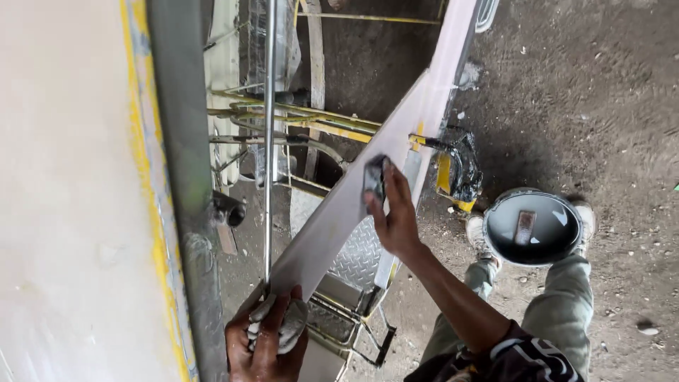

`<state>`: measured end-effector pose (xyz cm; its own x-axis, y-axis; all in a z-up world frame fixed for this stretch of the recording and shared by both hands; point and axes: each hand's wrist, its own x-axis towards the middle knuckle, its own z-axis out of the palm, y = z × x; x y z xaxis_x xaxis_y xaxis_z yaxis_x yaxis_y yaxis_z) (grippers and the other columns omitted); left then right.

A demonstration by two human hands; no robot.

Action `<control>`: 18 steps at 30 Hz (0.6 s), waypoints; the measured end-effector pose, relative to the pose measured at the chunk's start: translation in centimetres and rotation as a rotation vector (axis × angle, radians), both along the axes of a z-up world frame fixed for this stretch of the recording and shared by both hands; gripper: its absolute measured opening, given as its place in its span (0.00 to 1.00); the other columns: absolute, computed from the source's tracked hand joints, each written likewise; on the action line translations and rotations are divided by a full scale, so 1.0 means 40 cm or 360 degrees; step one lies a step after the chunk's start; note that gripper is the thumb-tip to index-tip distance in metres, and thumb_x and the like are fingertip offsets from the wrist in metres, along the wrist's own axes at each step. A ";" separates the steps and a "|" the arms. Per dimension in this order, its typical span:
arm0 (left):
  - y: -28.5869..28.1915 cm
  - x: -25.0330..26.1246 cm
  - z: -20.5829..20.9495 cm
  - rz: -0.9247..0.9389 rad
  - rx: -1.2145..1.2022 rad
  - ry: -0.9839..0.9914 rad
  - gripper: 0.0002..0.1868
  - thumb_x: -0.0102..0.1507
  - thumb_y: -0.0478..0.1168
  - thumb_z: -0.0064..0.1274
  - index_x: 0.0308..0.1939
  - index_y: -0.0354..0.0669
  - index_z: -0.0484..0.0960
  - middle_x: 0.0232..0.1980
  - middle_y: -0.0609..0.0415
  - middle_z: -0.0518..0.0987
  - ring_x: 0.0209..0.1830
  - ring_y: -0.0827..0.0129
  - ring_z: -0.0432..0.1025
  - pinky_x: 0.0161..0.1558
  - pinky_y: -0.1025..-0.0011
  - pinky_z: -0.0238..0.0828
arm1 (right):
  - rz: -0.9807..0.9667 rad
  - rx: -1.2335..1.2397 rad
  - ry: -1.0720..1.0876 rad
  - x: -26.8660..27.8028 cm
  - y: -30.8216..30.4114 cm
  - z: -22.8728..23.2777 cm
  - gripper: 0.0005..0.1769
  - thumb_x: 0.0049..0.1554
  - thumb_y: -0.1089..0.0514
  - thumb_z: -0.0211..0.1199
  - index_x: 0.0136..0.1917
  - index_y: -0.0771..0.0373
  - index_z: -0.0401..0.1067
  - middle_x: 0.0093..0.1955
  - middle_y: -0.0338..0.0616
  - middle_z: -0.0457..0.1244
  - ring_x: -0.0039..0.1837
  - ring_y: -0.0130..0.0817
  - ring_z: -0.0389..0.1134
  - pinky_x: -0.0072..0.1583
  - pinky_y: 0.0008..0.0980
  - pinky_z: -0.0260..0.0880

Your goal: The person sands the edge of a white vehicle door panel using a sanding block. They hold a cloth in their left hand while sanding with their right hand, working along the seam and the lower curved section of the panel.

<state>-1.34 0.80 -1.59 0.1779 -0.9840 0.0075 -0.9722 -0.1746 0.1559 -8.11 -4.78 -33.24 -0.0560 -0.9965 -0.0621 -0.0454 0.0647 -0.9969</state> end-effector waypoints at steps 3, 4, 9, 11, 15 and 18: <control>-0.030 0.009 -0.007 -0.0012 -0.0015 -0.0011 0.27 0.49 0.28 0.70 0.52 0.46 0.83 0.55 0.39 0.76 0.55 0.54 0.79 0.53 0.66 0.81 | 0.0010 -0.0158 0.0167 -0.013 -0.100 -0.105 0.34 0.75 0.47 0.45 0.84 0.68 0.46 0.75 0.70 0.55 0.72 0.61 0.64 0.64 0.52 0.76; -0.016 0.005 -0.004 -0.0004 -0.0015 -0.0042 0.27 0.49 0.28 0.71 0.52 0.46 0.83 0.55 0.39 0.76 0.55 0.54 0.79 0.53 0.66 0.81 | 0.0026 0.0349 -0.0076 -0.030 -0.162 -0.157 0.35 0.71 0.44 0.46 0.83 0.64 0.49 0.70 0.65 0.60 0.63 0.54 0.70 0.58 0.44 0.79; 0.006 0.001 0.014 0.0011 -0.0053 -0.0095 0.27 0.49 0.29 0.71 0.52 0.46 0.84 0.55 0.40 0.76 0.55 0.55 0.79 0.53 0.66 0.81 | 0.0147 0.0945 -0.0022 -0.046 -0.189 -0.210 0.30 0.75 0.38 0.55 0.72 0.68 0.70 0.57 0.65 0.72 0.52 0.50 0.75 0.54 0.41 0.78; -0.006 0.003 0.020 0.0036 -0.0071 -0.0117 0.27 0.49 0.29 0.71 0.52 0.47 0.84 0.55 0.40 0.76 0.55 0.56 0.79 0.53 0.66 0.80 | 0.0012 0.0254 -0.0289 -0.013 -0.054 -0.026 0.34 0.72 0.45 0.49 0.82 0.66 0.53 0.73 0.66 0.57 0.63 0.51 0.71 0.59 0.42 0.82; -0.020 0.006 -0.010 0.0015 -0.0064 -0.0121 0.27 0.49 0.29 0.72 0.51 0.47 0.84 0.54 0.41 0.76 0.54 0.56 0.79 0.53 0.67 0.80 | 0.0010 -0.0115 0.0019 -0.012 -0.064 -0.106 0.35 0.74 0.46 0.49 0.86 0.64 0.47 0.75 0.68 0.55 0.69 0.60 0.67 0.64 0.46 0.79; 0.001 0.012 0.000 0.0008 -0.0025 -0.0160 0.27 0.49 0.30 0.72 0.51 0.48 0.84 0.54 0.41 0.77 0.54 0.57 0.79 0.52 0.67 0.80 | 0.0034 0.0498 -0.0067 -0.027 -0.178 -0.247 0.36 0.68 0.43 0.48 0.82 0.61 0.48 0.70 0.65 0.57 0.53 0.46 0.74 0.48 0.40 0.83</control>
<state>-0.86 0.84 -1.58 0.1805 -0.9827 0.0409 -0.9822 -0.1779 0.0606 -9.21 -11.92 -43.11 -0.0259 -0.9296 -0.3677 -0.0094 0.3680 -0.9298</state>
